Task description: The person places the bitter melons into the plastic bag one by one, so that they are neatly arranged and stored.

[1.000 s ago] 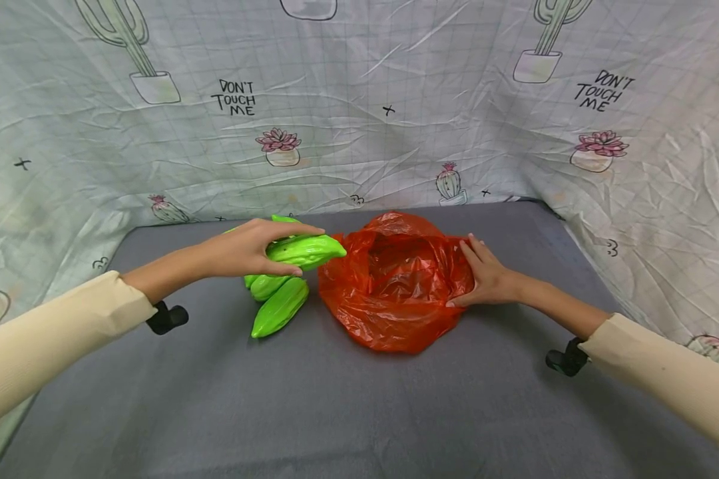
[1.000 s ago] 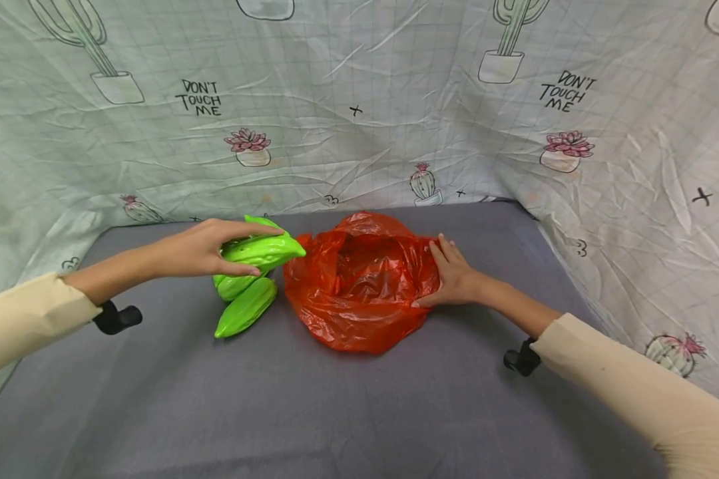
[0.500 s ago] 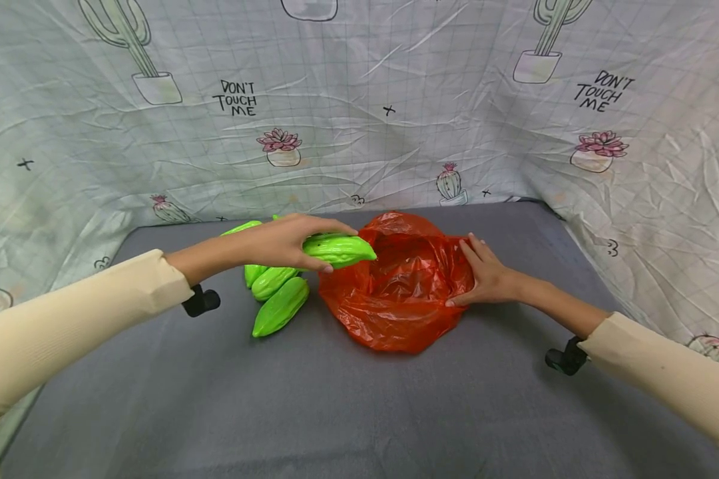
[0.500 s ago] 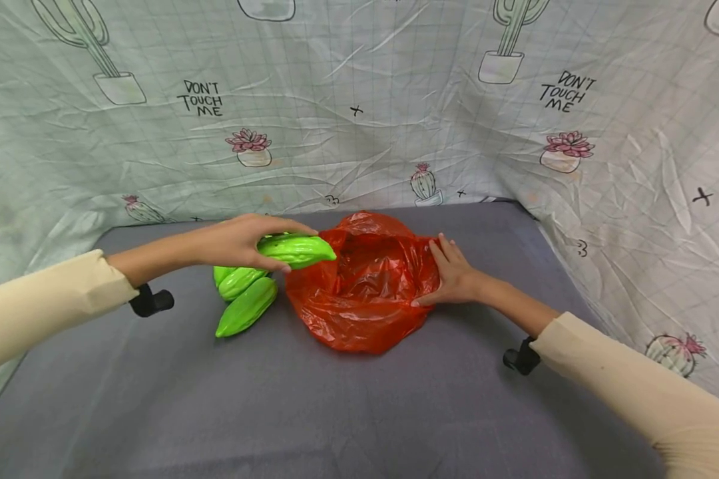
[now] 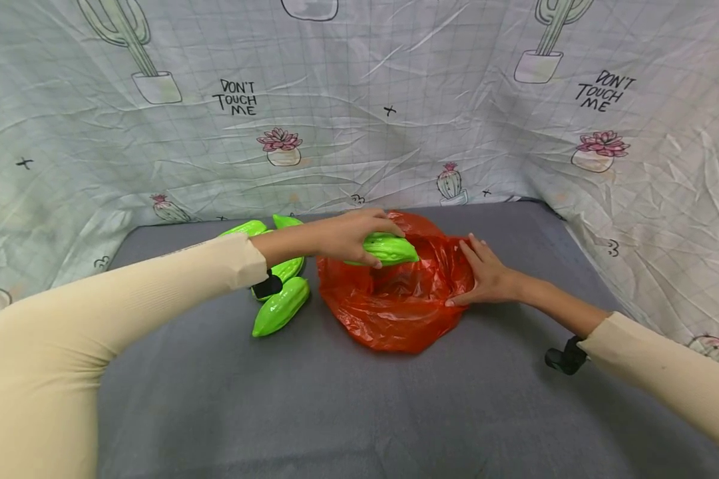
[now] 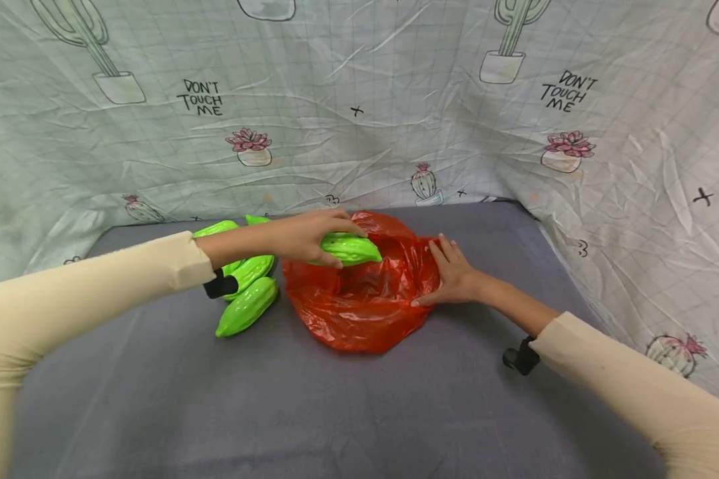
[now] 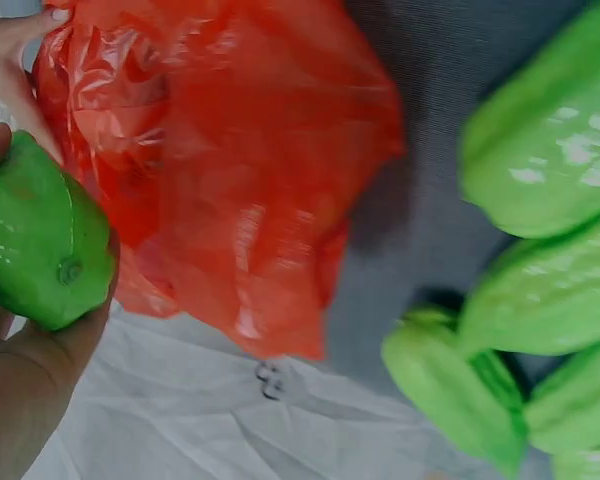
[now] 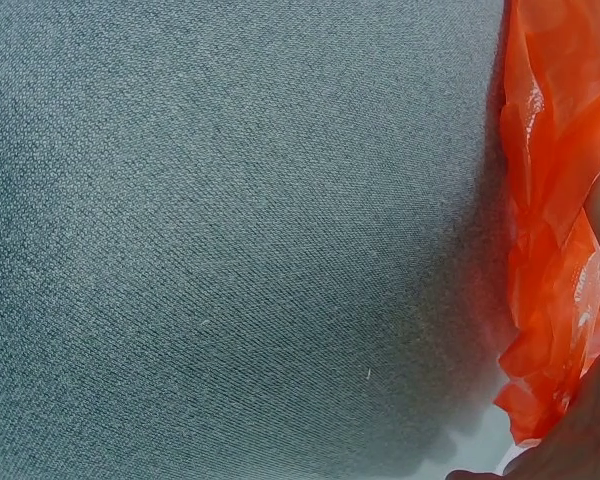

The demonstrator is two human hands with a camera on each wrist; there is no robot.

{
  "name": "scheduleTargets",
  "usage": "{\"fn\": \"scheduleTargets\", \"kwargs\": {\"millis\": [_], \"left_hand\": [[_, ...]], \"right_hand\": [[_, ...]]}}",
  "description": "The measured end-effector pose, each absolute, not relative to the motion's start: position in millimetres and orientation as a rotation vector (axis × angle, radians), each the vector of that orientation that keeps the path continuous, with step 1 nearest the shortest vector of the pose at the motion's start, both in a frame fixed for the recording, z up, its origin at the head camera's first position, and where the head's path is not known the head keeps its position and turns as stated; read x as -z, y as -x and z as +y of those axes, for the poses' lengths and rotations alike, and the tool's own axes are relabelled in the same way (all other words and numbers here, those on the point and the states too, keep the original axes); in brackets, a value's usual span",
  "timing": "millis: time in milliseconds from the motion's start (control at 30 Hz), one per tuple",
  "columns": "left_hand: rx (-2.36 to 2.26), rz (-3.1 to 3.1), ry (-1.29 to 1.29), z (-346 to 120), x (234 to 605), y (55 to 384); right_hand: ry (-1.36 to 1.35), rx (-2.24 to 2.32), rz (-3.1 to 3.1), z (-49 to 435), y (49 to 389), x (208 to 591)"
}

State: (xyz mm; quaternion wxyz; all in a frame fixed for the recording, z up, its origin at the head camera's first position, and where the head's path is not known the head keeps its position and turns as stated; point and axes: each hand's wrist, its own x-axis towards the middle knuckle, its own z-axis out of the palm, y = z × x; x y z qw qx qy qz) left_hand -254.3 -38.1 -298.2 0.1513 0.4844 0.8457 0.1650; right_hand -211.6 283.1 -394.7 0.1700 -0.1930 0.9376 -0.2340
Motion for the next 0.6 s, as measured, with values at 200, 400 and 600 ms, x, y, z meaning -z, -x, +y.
{"fn": "scheduleTargets", "kwargs": {"millis": [200,400,600], "left_hand": [[-0.426,2.39,-1.376,-12.3,296.1,264.0],[-0.468,2.398,-1.278,3.7,294.1,269.9],[-0.446,2.434,-1.215,14.8,294.4,276.1]], "right_hand": [[0.561,0.646,2.672,284.1,212.9,395.7],[0.548,0.644,2.665,284.0,212.6,394.7],[0.548,0.629,2.669,283.5,214.4,392.8]]}}
